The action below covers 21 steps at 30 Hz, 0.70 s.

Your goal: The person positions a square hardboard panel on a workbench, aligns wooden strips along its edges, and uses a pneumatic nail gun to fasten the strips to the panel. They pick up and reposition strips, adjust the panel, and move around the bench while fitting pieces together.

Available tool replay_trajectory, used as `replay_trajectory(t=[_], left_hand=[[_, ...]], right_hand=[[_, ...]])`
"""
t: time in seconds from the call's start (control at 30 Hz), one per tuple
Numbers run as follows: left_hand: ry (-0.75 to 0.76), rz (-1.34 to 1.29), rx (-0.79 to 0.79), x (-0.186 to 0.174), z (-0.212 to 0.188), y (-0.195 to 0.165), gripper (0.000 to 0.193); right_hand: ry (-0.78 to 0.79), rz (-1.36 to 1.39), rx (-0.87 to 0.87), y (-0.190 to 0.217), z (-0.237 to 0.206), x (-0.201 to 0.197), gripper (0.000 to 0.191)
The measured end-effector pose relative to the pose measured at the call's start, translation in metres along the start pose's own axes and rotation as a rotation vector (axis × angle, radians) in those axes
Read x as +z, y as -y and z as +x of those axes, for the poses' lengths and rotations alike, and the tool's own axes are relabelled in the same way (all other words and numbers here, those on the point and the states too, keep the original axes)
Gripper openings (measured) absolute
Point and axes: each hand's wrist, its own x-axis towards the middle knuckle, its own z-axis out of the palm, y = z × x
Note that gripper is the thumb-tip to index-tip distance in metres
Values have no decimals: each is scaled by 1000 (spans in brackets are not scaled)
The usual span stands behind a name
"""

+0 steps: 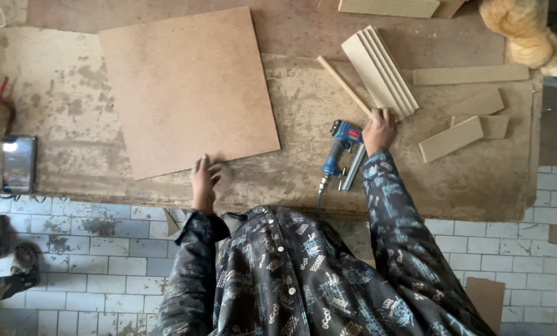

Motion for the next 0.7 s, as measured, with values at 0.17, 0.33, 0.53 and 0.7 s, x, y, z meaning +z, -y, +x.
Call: replay_trajectory(t=[0.17, 0.33, 0.53, 0.7], left_hand=[[-135, -341, 34, -86, 18, -18, 51], [-40, -355, 27, -120, 53, -48, 76], [128, -240, 101, -149, 91, -113, 80], [-61, 298, 532, -199, 90, -142, 72]], right_hand=[[-120, 213, -384, 64, -49, -17, 15], [3, 340, -667, 161, -114, -21, 20], [79, 303, -816, 279, -160, 10, 17], [232, 174, -742, 343, -150, 25, 64]])
